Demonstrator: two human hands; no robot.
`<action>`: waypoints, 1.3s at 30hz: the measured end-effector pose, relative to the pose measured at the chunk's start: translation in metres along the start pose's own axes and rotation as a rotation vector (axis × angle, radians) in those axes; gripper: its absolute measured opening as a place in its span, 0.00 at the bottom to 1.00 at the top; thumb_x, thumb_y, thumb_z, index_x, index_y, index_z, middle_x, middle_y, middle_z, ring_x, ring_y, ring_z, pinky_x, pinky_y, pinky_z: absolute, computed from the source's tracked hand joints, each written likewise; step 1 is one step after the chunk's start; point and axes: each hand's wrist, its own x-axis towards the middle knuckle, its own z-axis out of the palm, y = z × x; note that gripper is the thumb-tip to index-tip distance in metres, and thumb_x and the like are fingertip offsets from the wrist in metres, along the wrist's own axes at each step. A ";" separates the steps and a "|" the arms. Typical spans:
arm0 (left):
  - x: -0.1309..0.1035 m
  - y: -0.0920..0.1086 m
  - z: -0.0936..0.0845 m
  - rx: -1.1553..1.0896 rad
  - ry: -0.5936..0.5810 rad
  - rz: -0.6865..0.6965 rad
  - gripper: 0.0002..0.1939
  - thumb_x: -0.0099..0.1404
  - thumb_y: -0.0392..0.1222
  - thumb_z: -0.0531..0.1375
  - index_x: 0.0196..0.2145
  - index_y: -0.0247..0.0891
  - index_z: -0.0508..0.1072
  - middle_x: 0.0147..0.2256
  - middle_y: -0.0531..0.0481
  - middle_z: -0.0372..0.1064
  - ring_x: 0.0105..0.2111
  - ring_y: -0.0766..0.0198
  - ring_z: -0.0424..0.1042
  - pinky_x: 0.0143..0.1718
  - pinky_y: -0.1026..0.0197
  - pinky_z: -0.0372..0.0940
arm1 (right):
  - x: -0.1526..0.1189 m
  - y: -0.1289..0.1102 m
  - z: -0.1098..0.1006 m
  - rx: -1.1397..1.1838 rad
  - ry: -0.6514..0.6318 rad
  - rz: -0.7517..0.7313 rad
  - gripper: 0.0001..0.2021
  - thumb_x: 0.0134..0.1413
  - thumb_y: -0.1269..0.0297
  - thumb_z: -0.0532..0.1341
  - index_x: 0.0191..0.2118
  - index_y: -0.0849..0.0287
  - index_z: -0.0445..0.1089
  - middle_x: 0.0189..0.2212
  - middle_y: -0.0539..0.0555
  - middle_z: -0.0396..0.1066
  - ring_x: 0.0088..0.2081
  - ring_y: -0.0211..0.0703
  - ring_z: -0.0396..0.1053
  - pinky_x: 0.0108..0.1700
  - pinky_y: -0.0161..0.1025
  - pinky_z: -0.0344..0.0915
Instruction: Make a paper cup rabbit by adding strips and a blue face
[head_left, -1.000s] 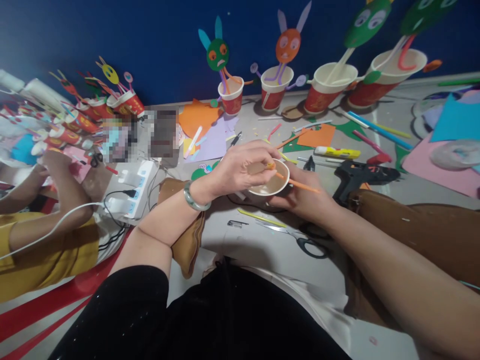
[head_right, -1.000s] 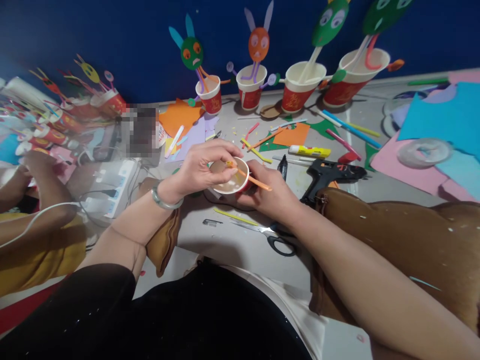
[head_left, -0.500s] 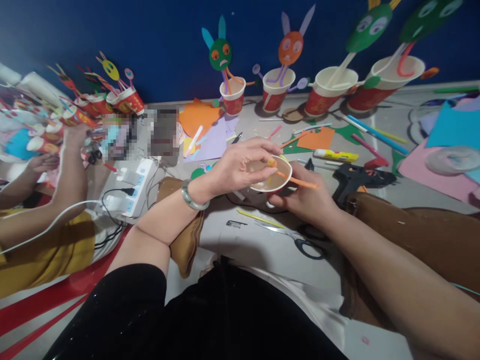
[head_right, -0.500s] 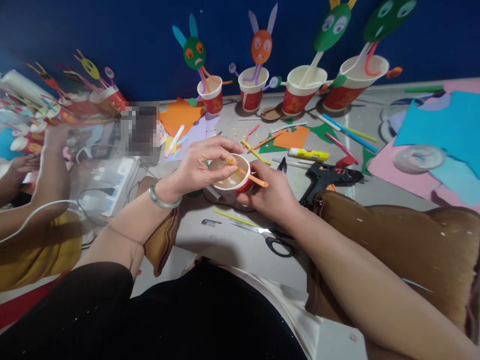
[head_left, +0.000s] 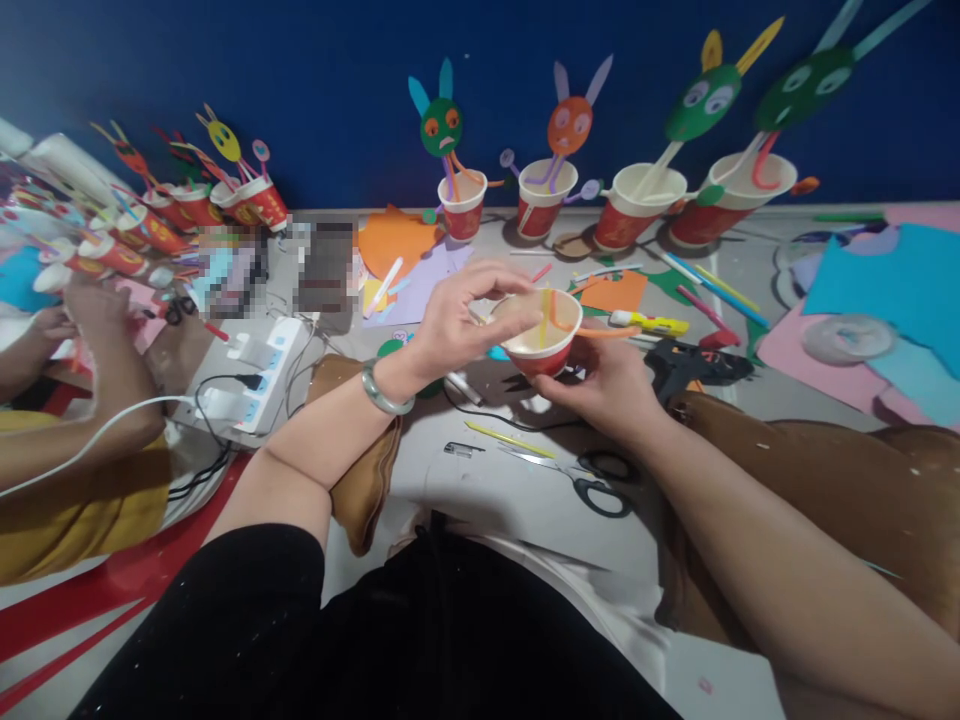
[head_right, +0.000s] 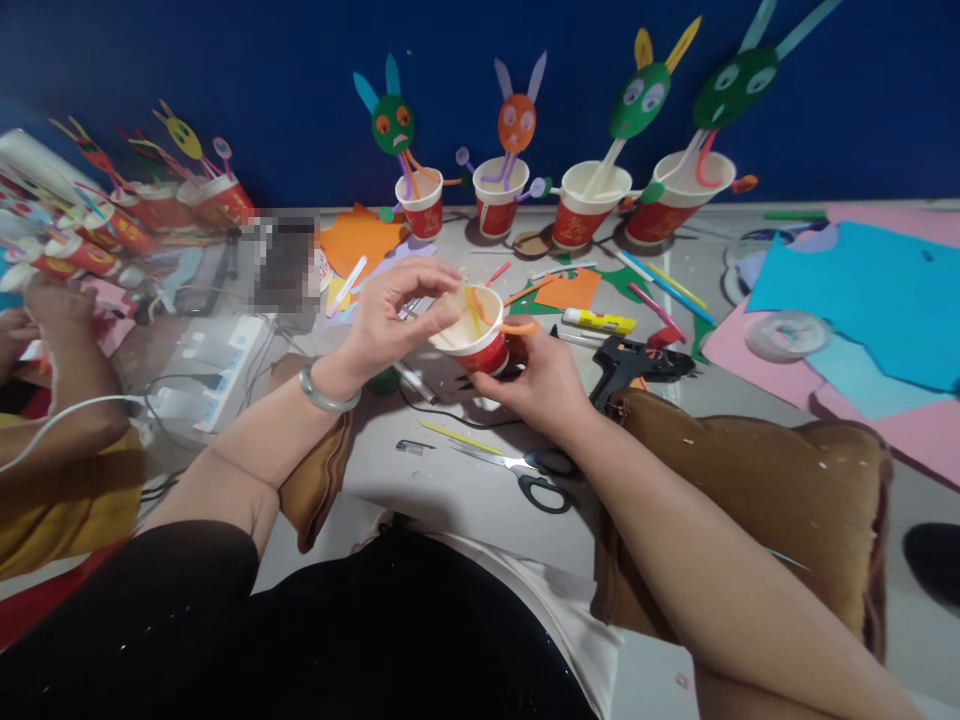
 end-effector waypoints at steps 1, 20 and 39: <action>0.000 -0.004 -0.001 -0.044 0.029 -0.028 0.23 0.70 0.64 0.65 0.50 0.44 0.77 0.49 0.44 0.80 0.50 0.59 0.80 0.52 0.54 0.75 | 0.001 0.001 -0.001 0.024 0.013 0.012 0.20 0.45 0.59 0.75 0.44 0.56 0.74 0.35 0.54 0.81 0.32 0.48 0.77 0.36 0.44 0.74; 0.002 0.026 0.013 -0.453 -0.214 -0.456 0.45 0.51 0.62 0.78 0.59 0.34 0.74 0.59 0.34 0.78 0.62 0.42 0.75 0.68 0.40 0.67 | 0.005 -0.006 -0.011 0.274 -0.011 -0.028 0.37 0.31 0.43 0.84 0.47 0.53 0.76 0.43 0.56 0.82 0.44 0.53 0.79 0.47 0.48 0.77; -0.010 0.017 0.009 -0.328 -0.572 -0.308 0.51 0.55 0.64 0.74 0.68 0.43 0.60 0.68 0.34 0.61 0.68 0.40 0.67 0.69 0.40 0.67 | 0.015 -0.023 -0.052 0.321 -0.036 0.083 0.25 0.32 0.39 0.83 0.28 0.53 0.81 0.29 0.52 0.79 0.32 0.42 0.72 0.37 0.43 0.72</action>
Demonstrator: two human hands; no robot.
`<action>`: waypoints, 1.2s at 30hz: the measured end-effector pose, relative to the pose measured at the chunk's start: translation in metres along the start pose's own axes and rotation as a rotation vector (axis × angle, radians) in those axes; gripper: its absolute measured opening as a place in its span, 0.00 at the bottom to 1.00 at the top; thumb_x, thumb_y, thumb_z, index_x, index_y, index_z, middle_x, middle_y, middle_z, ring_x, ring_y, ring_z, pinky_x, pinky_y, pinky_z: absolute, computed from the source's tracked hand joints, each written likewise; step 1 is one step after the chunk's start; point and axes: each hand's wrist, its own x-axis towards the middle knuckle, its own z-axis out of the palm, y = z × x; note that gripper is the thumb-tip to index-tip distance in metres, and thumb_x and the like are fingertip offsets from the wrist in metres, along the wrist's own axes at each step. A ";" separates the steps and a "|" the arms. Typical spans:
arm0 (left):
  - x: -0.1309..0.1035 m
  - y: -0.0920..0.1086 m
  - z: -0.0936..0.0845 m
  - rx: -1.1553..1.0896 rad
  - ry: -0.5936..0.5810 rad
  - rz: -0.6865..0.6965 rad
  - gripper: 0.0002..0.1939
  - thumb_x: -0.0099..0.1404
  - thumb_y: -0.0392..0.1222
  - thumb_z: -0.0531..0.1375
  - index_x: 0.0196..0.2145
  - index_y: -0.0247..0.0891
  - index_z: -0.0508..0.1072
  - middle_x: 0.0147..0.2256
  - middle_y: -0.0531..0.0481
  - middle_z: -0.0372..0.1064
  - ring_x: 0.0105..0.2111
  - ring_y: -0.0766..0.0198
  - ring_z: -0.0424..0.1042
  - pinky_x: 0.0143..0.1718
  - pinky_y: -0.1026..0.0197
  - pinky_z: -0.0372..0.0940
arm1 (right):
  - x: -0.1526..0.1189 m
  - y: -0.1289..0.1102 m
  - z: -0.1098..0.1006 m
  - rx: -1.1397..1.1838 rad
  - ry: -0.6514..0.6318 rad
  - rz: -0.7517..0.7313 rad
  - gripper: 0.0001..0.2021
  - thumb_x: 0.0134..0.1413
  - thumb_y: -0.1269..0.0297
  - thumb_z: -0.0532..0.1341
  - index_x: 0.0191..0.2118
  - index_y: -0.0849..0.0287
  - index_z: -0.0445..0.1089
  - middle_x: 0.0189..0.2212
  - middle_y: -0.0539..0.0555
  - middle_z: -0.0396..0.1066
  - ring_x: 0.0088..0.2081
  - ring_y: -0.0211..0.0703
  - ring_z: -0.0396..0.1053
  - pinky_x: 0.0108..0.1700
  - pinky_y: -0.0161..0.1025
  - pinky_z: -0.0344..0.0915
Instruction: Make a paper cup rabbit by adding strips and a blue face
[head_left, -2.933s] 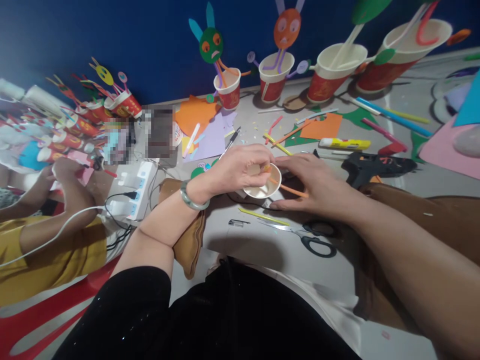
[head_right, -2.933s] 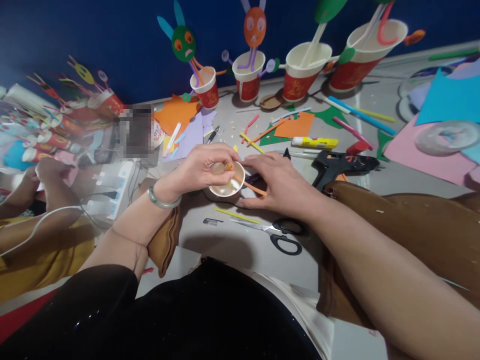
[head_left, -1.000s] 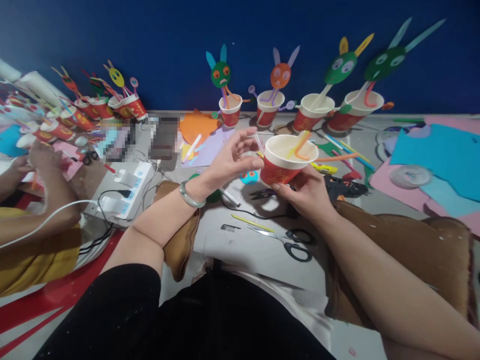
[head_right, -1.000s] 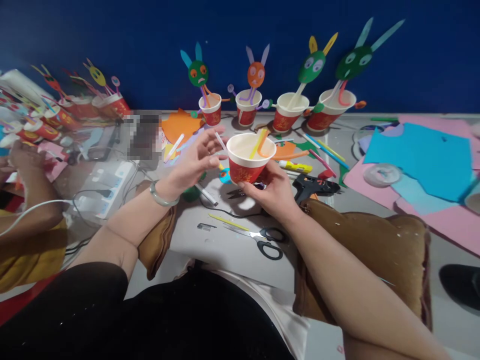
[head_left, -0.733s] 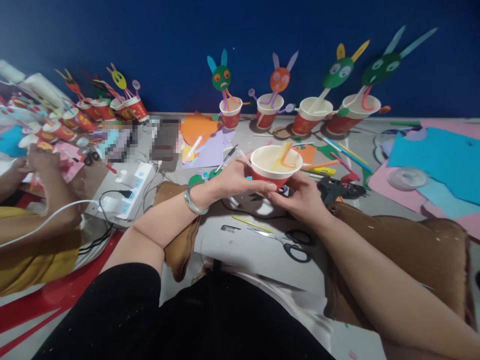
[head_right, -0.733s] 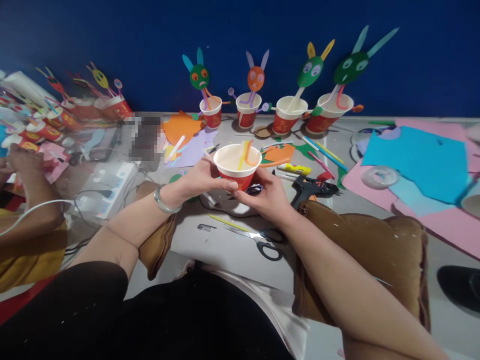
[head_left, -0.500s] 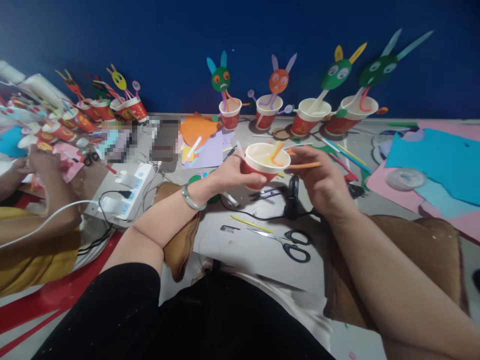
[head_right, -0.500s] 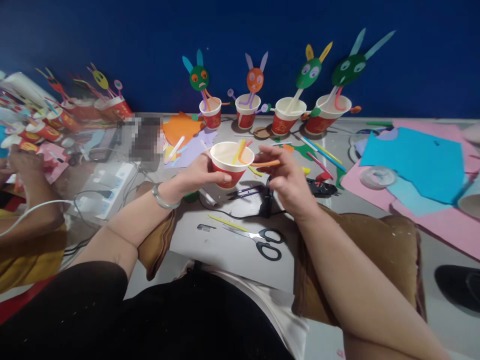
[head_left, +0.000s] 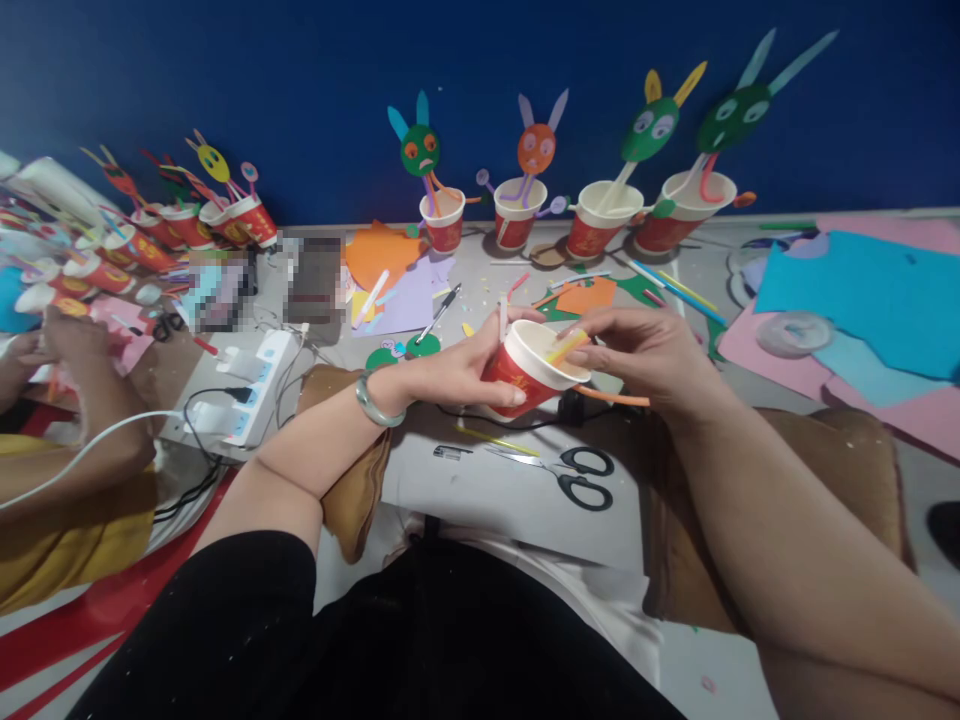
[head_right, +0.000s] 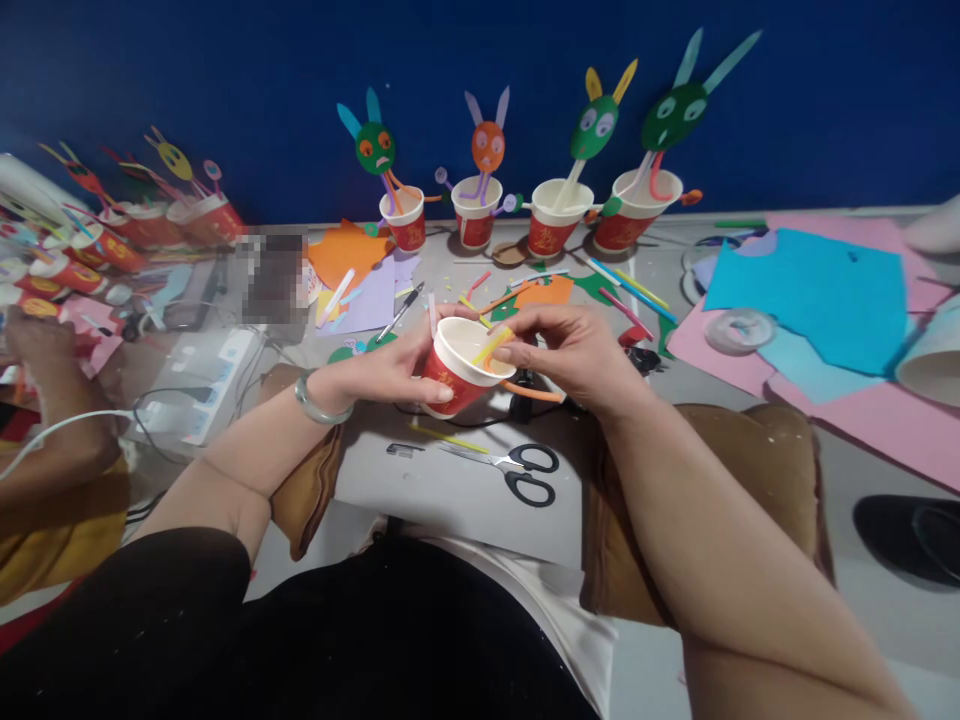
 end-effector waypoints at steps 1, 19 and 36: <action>-0.001 0.001 0.001 0.019 -0.001 0.000 0.51 0.56 0.64 0.74 0.68 0.43 0.60 0.68 0.34 0.60 0.68 0.40 0.66 0.70 0.40 0.66 | 0.000 0.000 0.000 -0.032 -0.014 -0.020 0.25 0.34 0.38 0.82 0.27 0.53 0.80 0.28 0.52 0.78 0.32 0.42 0.71 0.37 0.42 0.71; -0.001 0.001 0.006 0.114 -0.010 -0.052 0.52 0.56 0.63 0.75 0.70 0.41 0.61 0.71 0.32 0.58 0.74 0.37 0.59 0.75 0.36 0.58 | -0.001 0.012 0.011 -0.033 -0.004 -0.002 0.22 0.46 0.40 0.78 0.32 0.53 0.78 0.31 0.52 0.79 0.32 0.43 0.74 0.37 0.42 0.74; 0.004 0.002 -0.012 0.052 0.322 -0.006 0.26 0.63 0.65 0.71 0.35 0.36 0.77 0.31 0.50 0.76 0.30 0.69 0.72 0.32 0.64 0.70 | -0.005 0.013 0.011 -0.203 0.179 -0.135 0.23 0.50 0.36 0.75 0.32 0.52 0.79 0.31 0.53 0.78 0.32 0.46 0.73 0.40 0.47 0.77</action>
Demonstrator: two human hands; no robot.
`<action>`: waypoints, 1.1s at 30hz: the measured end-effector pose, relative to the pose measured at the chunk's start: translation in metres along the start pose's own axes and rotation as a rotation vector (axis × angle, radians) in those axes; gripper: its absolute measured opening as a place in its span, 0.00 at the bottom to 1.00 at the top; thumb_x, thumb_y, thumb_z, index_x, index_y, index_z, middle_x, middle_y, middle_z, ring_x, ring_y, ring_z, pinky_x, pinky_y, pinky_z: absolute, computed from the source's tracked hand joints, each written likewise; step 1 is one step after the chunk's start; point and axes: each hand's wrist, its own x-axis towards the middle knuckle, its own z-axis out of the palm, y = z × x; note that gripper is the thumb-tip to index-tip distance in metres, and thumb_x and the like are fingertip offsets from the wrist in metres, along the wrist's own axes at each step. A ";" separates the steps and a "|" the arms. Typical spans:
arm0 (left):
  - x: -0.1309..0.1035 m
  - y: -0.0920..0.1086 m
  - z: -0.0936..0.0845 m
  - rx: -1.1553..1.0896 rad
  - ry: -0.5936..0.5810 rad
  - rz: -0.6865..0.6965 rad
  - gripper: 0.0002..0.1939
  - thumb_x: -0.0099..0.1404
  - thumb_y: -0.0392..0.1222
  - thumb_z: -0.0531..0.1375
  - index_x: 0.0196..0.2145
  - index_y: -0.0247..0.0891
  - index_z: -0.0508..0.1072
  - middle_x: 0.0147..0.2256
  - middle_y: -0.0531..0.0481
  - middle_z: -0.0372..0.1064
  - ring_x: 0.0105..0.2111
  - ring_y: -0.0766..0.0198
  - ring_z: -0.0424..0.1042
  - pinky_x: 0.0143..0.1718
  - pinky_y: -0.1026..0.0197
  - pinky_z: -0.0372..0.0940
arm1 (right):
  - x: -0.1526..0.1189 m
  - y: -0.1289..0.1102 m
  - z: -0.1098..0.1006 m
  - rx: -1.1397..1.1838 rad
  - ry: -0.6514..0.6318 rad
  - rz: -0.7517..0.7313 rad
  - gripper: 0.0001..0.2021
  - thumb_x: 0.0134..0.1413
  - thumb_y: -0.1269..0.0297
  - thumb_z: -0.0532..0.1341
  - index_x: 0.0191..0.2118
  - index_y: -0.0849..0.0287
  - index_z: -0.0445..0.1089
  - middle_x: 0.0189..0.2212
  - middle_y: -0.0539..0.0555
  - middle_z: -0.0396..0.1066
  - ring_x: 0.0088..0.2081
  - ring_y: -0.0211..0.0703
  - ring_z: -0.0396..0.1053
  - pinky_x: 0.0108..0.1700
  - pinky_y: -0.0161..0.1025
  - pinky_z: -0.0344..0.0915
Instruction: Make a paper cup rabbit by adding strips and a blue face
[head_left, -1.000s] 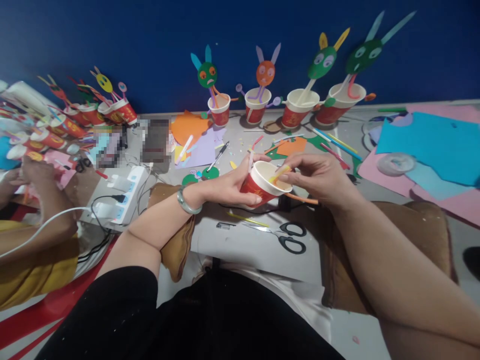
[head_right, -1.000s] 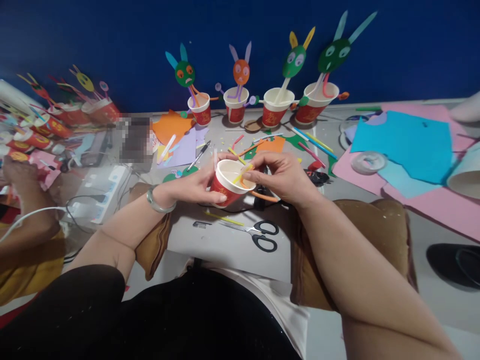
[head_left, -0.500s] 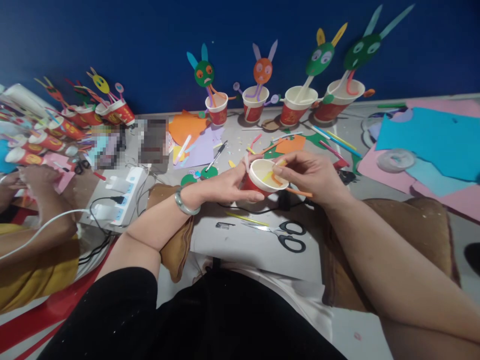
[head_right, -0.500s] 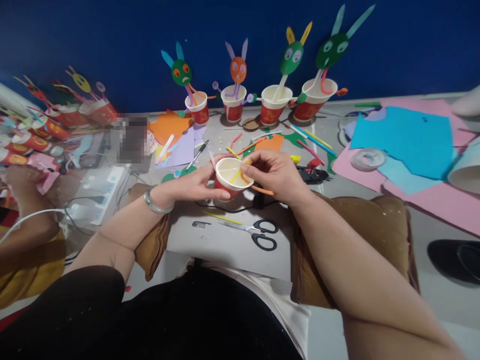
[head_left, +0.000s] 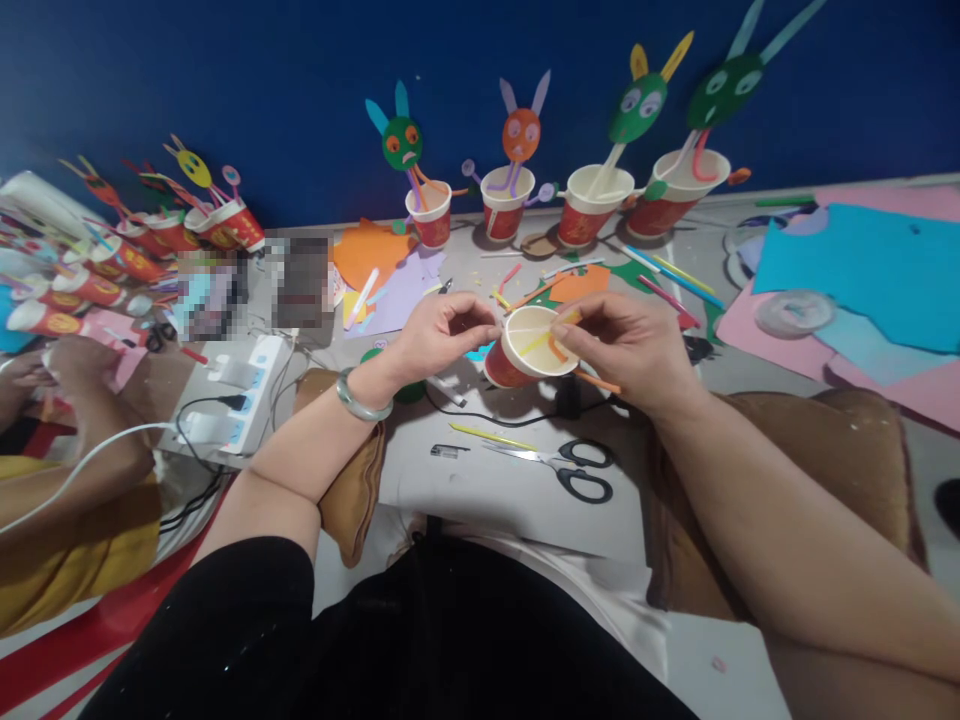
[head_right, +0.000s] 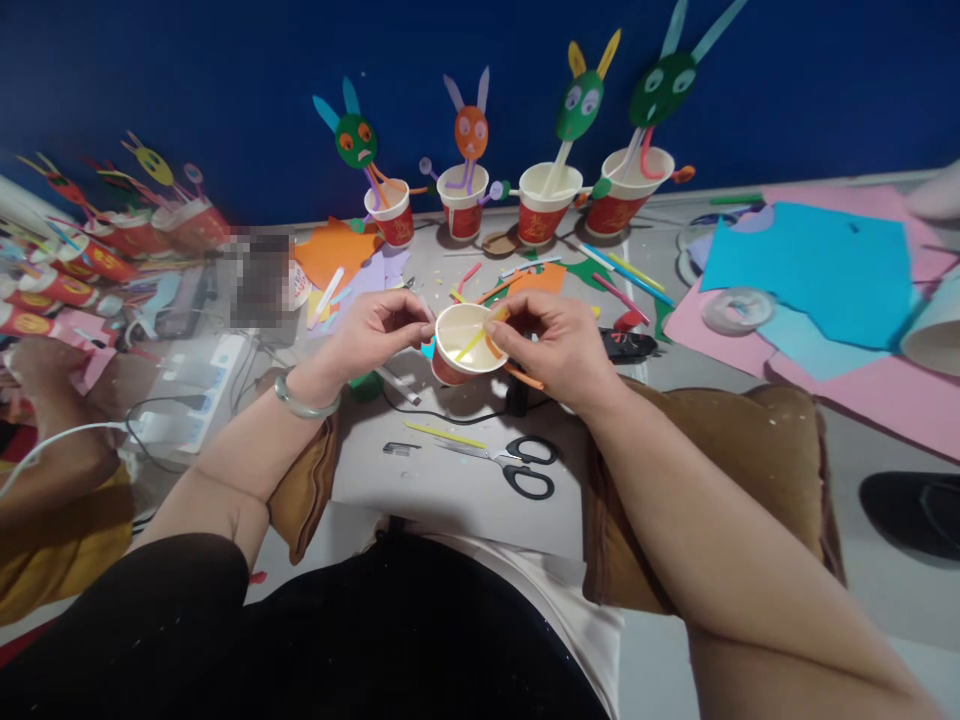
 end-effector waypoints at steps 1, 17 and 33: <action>-0.001 0.001 0.001 0.024 0.031 0.043 0.25 0.63 0.65 0.71 0.35 0.37 0.77 0.33 0.49 0.77 0.31 0.69 0.73 0.33 0.64 0.70 | 0.000 0.000 0.001 0.006 0.001 -0.005 0.23 0.50 0.36 0.75 0.32 0.52 0.79 0.31 0.53 0.79 0.33 0.47 0.74 0.40 0.48 0.77; -0.019 0.012 0.017 0.331 0.183 0.610 0.09 0.79 0.52 0.57 0.43 0.46 0.68 0.42 0.48 0.78 0.43 0.61 0.78 0.44 0.52 0.72 | -0.003 -0.014 0.007 0.237 -0.109 0.133 0.23 0.41 0.38 0.80 0.30 0.51 0.79 0.32 0.53 0.80 0.33 0.46 0.76 0.38 0.46 0.78; -0.022 0.022 0.020 0.279 0.169 0.694 0.02 0.79 0.39 0.57 0.47 0.45 0.67 0.41 0.50 0.76 0.42 0.65 0.78 0.43 0.59 0.73 | -0.004 -0.023 0.008 0.339 -0.163 0.184 0.23 0.37 0.43 0.82 0.30 0.55 0.80 0.30 0.52 0.79 0.29 0.40 0.72 0.33 0.39 0.72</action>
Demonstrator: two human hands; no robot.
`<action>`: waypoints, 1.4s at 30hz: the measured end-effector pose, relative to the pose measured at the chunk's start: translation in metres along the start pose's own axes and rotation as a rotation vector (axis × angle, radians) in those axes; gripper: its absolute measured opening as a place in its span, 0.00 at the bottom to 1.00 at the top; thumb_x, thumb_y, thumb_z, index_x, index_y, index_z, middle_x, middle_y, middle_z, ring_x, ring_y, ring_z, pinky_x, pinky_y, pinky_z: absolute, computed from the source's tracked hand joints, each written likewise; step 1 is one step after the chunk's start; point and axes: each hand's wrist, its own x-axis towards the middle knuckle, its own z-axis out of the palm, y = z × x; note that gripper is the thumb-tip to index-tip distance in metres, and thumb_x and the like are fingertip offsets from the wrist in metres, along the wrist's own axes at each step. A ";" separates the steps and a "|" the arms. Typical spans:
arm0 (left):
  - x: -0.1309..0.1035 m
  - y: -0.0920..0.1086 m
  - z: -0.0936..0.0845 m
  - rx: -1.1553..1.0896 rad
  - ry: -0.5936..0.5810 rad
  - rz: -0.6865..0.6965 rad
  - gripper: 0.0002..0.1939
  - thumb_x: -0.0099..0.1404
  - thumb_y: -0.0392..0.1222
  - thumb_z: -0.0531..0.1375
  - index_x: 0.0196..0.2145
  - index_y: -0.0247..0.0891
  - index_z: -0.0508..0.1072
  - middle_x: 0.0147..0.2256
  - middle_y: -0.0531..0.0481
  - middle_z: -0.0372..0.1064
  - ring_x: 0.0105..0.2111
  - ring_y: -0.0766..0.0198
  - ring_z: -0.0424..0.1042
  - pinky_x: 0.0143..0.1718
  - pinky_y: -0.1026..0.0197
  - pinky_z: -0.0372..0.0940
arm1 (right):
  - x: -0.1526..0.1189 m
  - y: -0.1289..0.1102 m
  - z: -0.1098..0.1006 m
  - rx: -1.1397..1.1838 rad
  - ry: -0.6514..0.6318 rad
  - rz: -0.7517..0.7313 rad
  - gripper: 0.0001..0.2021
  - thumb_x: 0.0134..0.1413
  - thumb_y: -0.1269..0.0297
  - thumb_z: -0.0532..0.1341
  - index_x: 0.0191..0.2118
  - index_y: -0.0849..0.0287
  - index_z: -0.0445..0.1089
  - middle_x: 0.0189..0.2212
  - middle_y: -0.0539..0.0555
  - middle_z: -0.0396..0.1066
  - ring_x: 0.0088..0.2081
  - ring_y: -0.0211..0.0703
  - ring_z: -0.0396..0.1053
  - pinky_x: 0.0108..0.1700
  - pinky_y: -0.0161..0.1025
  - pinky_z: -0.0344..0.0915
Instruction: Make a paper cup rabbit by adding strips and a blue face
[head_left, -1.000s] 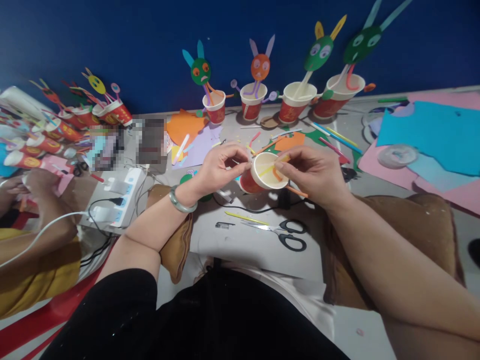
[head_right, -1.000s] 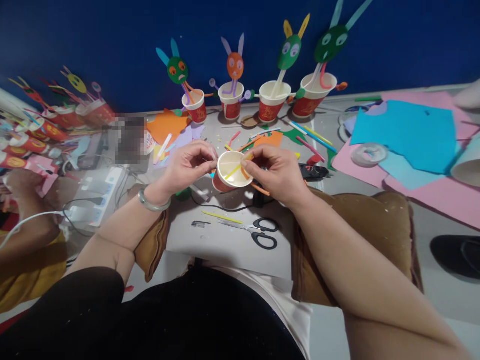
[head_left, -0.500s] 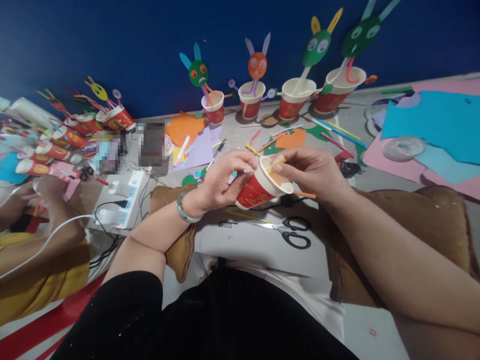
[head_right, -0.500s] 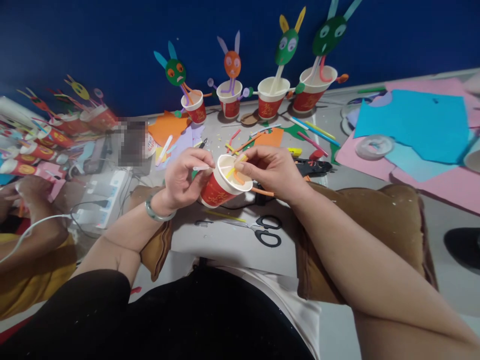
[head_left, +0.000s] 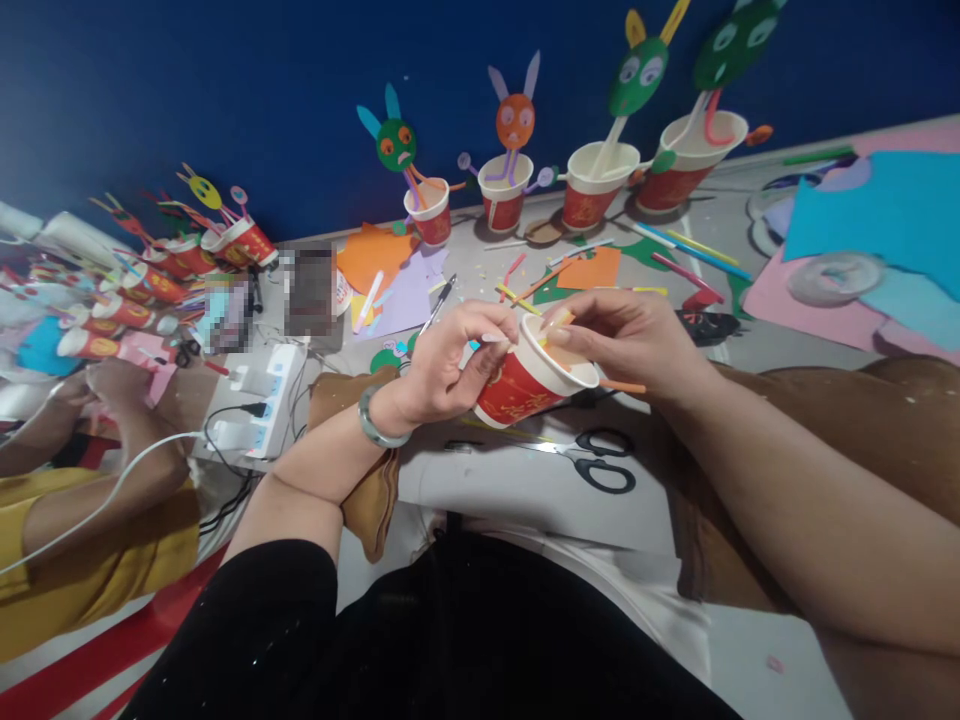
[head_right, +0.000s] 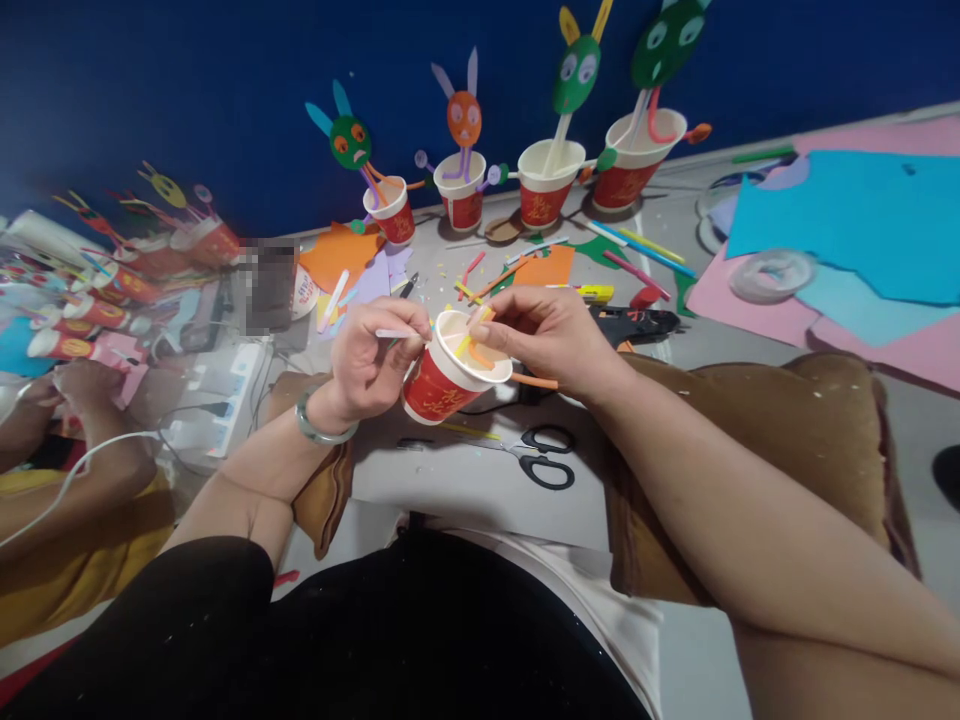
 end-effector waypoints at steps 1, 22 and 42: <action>-0.001 0.000 0.001 -0.026 0.000 -0.025 0.02 0.79 0.39 0.57 0.47 0.44 0.67 0.41 0.50 0.76 0.41 0.65 0.78 0.43 0.60 0.74 | 0.000 0.000 0.000 -0.007 0.000 0.004 0.24 0.37 0.43 0.82 0.30 0.56 0.79 0.29 0.52 0.79 0.29 0.39 0.71 0.33 0.39 0.72; 0.006 -0.008 -0.004 -0.384 -0.194 -0.354 0.13 0.75 0.53 0.63 0.40 0.42 0.72 0.42 0.47 0.79 0.41 0.63 0.78 0.43 0.57 0.74 | 0.002 -0.001 -0.006 -0.096 -0.063 0.056 0.23 0.38 0.43 0.81 0.29 0.56 0.79 0.27 0.51 0.76 0.28 0.38 0.70 0.32 0.39 0.71; 0.019 -0.007 -0.014 -0.649 -0.379 -0.642 0.21 0.64 0.60 0.73 0.31 0.38 0.79 0.37 0.46 0.79 0.37 0.64 0.78 0.37 0.60 0.73 | 0.005 0.004 -0.006 0.056 -0.208 0.292 0.22 0.34 0.46 0.83 0.27 0.54 0.78 0.23 0.49 0.76 0.23 0.35 0.68 0.25 0.35 0.63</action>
